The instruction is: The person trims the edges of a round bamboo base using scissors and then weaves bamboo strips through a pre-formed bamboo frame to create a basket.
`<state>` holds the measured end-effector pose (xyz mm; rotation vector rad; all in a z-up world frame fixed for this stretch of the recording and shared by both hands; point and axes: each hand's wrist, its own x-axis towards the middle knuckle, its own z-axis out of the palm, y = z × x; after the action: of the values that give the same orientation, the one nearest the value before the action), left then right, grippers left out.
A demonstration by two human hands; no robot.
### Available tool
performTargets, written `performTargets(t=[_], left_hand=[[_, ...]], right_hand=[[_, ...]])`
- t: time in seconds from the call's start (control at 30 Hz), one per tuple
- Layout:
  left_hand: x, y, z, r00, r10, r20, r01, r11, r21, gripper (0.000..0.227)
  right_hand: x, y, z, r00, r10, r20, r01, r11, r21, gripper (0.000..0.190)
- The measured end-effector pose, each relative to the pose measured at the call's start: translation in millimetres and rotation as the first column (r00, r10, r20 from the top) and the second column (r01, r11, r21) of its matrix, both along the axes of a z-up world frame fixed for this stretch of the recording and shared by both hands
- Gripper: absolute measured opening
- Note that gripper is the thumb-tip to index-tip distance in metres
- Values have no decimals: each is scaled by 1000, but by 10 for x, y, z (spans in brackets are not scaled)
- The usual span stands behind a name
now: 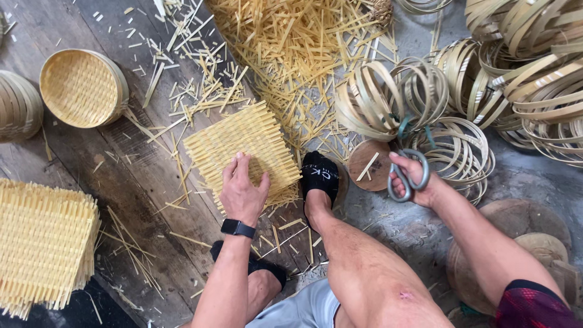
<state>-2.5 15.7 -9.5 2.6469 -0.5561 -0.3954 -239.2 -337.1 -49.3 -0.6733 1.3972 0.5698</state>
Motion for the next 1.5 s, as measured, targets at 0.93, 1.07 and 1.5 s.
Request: performTargets(t=[0.93,1.07,1.5], left_hand=[[-278,-1516,264,851,-502,154,525,803,-283,83],[-324,-1774,7,810,-550,202,582,797,-164,43],[-437,-1677,-18,799,-586,137,600,759,-253,37]], right_hand=[[-74,549,822,917,362,-170,-393,894,-217,48],[-83,587,861,974,218,-61,-223,969,-103,49],[84,137,1147,904,407,-134,-405,913,41,55]])
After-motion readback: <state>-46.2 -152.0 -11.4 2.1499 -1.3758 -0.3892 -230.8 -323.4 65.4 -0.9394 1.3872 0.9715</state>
